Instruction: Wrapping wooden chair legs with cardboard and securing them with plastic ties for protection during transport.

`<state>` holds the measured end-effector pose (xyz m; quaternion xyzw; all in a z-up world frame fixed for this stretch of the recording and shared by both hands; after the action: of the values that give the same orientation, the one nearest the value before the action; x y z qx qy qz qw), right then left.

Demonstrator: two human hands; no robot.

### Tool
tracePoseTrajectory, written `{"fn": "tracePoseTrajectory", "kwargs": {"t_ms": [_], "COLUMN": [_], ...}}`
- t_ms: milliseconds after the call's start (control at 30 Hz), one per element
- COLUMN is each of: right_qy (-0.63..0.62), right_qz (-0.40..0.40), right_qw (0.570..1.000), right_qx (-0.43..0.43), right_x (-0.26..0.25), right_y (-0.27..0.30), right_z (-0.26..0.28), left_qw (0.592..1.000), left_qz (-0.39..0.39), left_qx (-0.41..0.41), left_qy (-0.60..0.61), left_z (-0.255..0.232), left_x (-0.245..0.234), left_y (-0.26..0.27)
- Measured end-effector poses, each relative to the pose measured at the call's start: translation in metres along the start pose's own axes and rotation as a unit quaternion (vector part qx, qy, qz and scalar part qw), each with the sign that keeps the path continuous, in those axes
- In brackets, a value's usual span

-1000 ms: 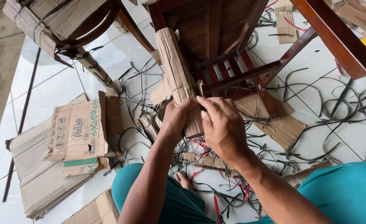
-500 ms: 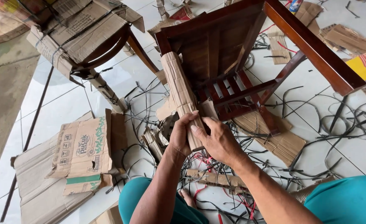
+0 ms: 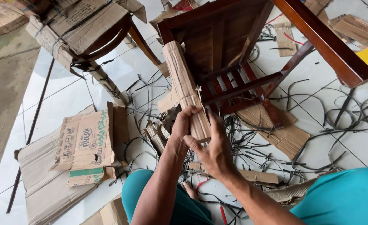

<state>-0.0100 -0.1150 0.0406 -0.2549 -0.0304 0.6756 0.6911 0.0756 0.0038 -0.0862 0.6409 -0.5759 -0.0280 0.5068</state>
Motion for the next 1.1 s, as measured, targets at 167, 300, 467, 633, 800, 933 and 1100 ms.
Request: {"fn": "tracePoseTrajectory", "kwargs": {"t_ms": [167,300,467,633,800,933,1100], "right_qy": [0.067,0.083,-0.020,-0.133,0.423,0.428,0.127], "right_qz": [0.006,0.085,0.187,0.088,0.377,0.471,0.433], "right_qw": [0.990,0.983,0.978,0.980,0.824,0.772,0.838], "right_qx": [-0.120,-0.138,-0.085,0.122,-0.013,-0.002,0.306], "right_x": [-0.001,-0.006,-0.032,-0.065,-0.005,0.004,-0.073], "right_y": [0.002,-0.009,-0.026,-0.008,0.092,0.132,0.059], "right_z": [0.000,0.004,-0.042,-0.233,-0.346,-0.364,-0.371], "left_qw": [0.993,0.960,0.957,0.961,0.961,0.964,0.963], "left_qz": [-0.027,-0.055,-0.075,-0.073,-0.065,-0.070,-0.064], "left_qx": [0.107,0.199,0.220,0.229,0.232,0.217,0.219], "left_qy": [-0.030,-0.189,-0.175,-0.139,-0.135,-0.139,-0.146], "left_z": [-0.010,-0.031,-0.024,-0.024,-0.023,-0.021,-0.024], "left_x": [0.023,0.062,0.050,0.058,0.064,0.059,0.064], "left_y": [0.035,0.093,0.087,0.096,0.102,0.099,0.098]}}
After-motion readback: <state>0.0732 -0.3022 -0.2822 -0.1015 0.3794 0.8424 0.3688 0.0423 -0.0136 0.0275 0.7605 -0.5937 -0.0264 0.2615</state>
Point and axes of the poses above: each hand's wrist, its own y-axis away from the middle knuckle, its own x-axis out of the palm, z = x × y, the point moved 7 cm from there along -y, towards the middle knuckle, and after that the axes turned 8 degrees about -x, right-handed, at the moved point
